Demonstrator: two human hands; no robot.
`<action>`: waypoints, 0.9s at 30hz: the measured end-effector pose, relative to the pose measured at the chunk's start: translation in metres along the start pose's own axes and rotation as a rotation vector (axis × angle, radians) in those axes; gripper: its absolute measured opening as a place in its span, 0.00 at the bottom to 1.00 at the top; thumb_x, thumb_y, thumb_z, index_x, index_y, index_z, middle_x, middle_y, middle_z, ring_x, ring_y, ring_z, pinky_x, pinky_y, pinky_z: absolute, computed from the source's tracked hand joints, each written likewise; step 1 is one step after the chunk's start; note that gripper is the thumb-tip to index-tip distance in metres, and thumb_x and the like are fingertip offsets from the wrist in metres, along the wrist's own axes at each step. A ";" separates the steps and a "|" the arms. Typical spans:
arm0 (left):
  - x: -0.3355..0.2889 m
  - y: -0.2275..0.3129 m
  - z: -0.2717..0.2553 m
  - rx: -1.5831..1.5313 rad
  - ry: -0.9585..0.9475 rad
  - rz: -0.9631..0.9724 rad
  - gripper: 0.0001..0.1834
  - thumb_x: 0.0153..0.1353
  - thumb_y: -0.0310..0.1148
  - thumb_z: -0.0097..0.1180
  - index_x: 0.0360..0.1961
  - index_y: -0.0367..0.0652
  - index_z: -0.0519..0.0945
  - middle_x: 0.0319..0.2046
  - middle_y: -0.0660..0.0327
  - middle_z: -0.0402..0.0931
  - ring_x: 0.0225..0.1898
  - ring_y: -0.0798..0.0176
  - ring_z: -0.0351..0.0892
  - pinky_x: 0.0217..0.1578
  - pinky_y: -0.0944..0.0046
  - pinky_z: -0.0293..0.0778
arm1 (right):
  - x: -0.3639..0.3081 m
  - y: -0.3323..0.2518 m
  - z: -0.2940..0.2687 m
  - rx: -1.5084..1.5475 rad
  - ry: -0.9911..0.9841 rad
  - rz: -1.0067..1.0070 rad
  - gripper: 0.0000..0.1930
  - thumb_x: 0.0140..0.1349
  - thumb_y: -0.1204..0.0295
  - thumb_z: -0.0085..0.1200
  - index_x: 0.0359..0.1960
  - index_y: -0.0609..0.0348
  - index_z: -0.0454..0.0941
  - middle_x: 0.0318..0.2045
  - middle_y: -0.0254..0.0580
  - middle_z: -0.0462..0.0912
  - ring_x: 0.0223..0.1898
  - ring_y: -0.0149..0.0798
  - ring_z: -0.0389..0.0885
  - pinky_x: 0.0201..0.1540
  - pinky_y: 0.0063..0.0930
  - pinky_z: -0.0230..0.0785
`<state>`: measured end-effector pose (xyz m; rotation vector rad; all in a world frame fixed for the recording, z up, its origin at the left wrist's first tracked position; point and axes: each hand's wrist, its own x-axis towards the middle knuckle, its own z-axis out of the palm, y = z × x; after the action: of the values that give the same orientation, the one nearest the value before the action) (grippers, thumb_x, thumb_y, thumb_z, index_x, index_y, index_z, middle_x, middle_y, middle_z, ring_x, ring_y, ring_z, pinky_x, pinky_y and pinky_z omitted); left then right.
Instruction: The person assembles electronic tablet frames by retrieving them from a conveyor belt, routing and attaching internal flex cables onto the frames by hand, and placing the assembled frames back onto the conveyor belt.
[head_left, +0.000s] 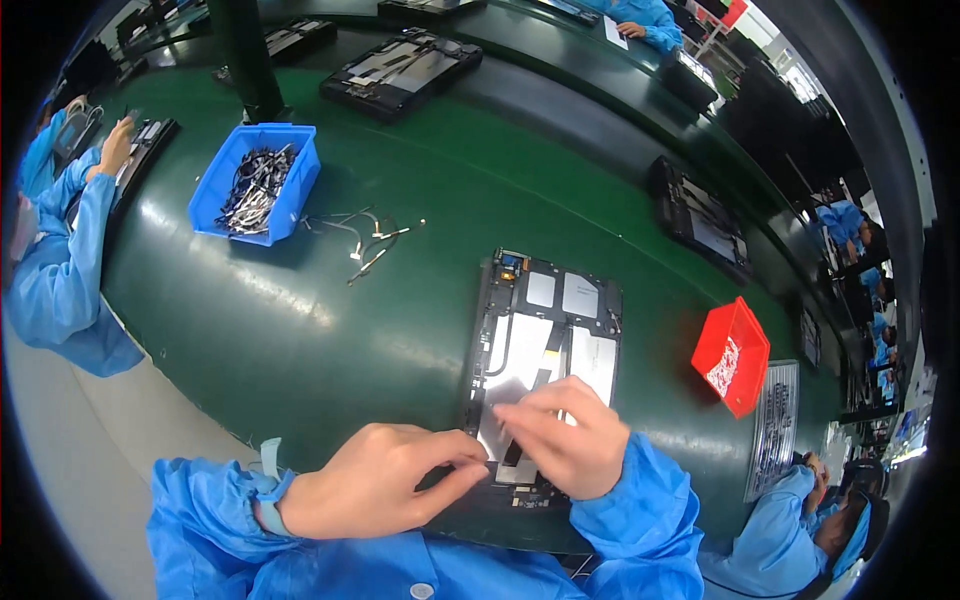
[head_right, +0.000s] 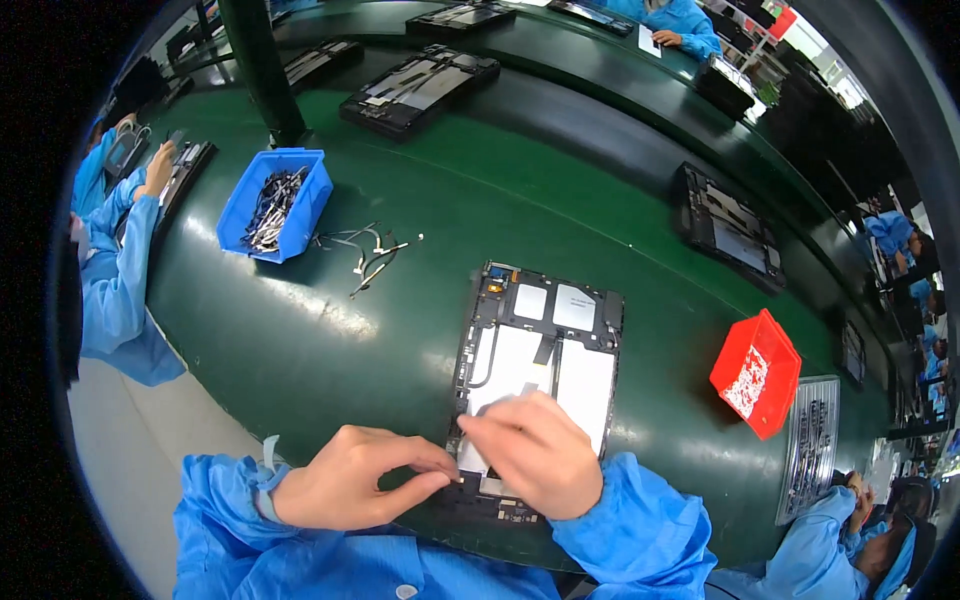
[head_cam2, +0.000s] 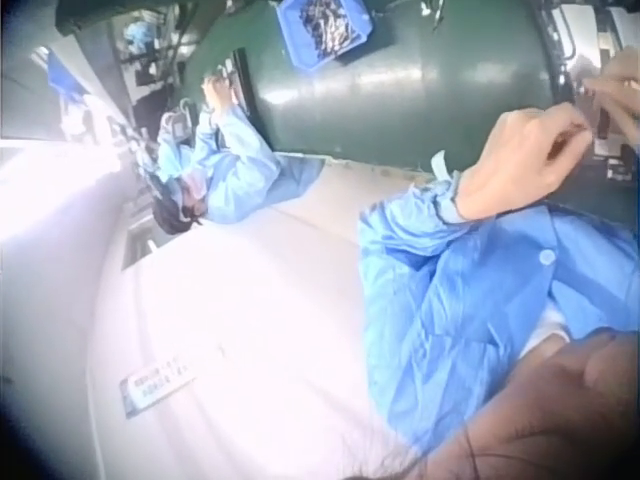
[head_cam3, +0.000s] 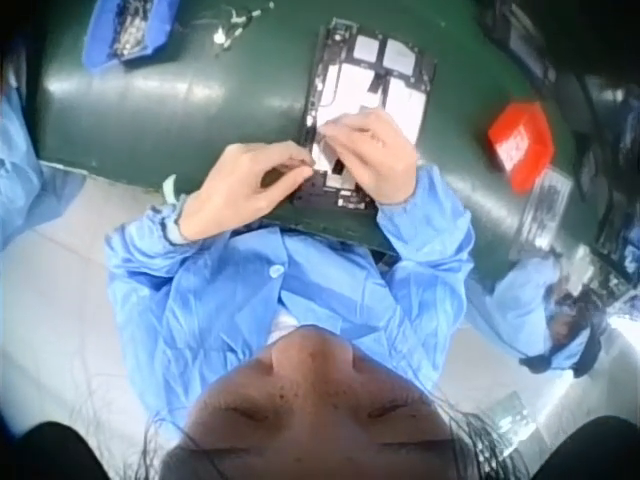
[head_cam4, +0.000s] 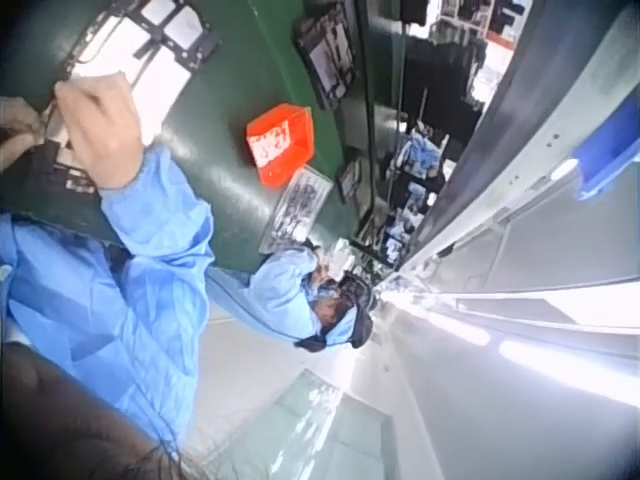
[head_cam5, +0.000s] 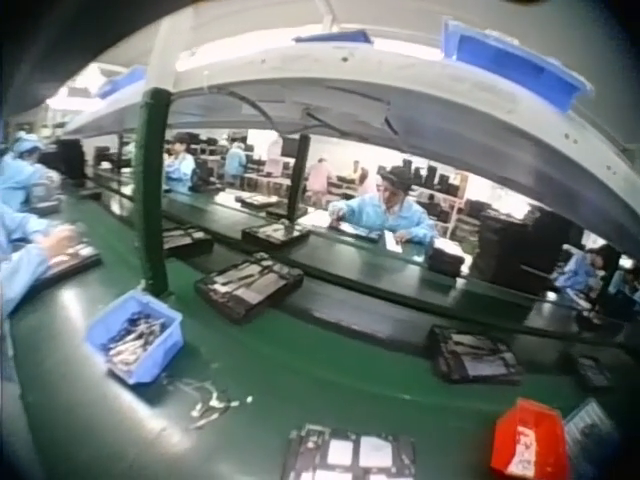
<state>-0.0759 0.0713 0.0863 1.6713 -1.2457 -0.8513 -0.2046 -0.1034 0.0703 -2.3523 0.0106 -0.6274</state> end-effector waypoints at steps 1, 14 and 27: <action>0.000 -0.001 -0.003 0.129 0.007 0.080 0.06 0.58 0.30 0.57 0.32 0.39 0.80 0.27 0.58 0.82 0.29 0.57 0.83 0.32 0.62 0.79 | 0.000 0.002 0.003 0.099 0.041 0.118 0.15 0.46 0.85 0.61 0.38 0.60 0.85 0.31 0.40 0.81 0.28 0.35 0.80 0.29 0.25 0.73; 0.020 -0.044 0.000 0.901 0.287 0.553 0.13 0.47 0.32 0.60 0.37 0.42 0.82 0.36 0.63 0.78 0.46 0.62 0.76 0.54 0.57 0.70 | 0.015 0.043 0.015 0.559 0.061 0.700 0.07 0.57 0.81 0.59 0.36 0.71 0.81 0.29 0.40 0.80 0.24 0.26 0.78 0.24 0.17 0.73; 0.038 -0.054 -0.003 0.957 0.198 0.590 0.12 0.49 0.32 0.54 0.36 0.44 0.80 0.33 0.63 0.76 0.44 0.64 0.76 0.49 0.60 0.71 | 0.015 0.039 0.017 0.548 0.075 0.689 0.07 0.55 0.82 0.60 0.36 0.69 0.83 0.29 0.39 0.81 0.24 0.25 0.79 0.23 0.15 0.70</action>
<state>-0.0429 0.0426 0.0373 1.8200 -2.0161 0.3406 -0.1773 -0.1249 0.0412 -1.6405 0.5815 -0.3133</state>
